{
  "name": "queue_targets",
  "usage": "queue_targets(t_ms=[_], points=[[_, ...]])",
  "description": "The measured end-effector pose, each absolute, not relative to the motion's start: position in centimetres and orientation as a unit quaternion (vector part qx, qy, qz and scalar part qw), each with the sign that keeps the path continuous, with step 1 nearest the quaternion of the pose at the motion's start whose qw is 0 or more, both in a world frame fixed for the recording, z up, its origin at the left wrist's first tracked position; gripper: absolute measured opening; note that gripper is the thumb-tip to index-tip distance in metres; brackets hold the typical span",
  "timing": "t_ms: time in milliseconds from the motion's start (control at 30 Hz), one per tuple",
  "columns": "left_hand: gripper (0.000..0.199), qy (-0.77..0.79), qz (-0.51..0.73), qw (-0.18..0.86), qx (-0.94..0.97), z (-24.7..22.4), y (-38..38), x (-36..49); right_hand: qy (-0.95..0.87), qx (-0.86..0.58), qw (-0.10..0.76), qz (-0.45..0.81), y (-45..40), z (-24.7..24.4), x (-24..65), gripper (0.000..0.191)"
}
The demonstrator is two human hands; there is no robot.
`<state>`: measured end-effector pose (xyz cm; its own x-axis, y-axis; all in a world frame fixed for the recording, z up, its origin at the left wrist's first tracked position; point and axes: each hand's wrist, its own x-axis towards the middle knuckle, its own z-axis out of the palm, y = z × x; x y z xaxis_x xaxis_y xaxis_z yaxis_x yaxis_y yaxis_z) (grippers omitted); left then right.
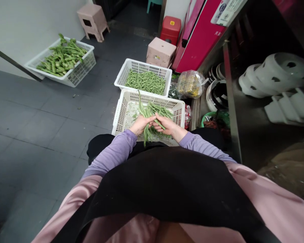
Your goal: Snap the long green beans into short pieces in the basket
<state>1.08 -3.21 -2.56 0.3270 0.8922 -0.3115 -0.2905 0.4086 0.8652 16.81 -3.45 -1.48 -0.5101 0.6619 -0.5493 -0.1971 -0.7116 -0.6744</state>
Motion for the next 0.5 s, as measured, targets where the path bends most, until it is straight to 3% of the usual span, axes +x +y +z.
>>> queue_targets(t_ms=[333,500], points=[[0.036,0.360,0.398,0.777,0.330,-2.3,-2.4,0.3,-0.334,-0.348,0.218,0.848,-4.2,-1.4,18.4,0.030],[0.026,0.465,0.468,0.639,0.394,-2.7,-2.4,0.9,-0.314,-0.391,0.205,0.841,-4.3,-0.9,16.7,0.030]])
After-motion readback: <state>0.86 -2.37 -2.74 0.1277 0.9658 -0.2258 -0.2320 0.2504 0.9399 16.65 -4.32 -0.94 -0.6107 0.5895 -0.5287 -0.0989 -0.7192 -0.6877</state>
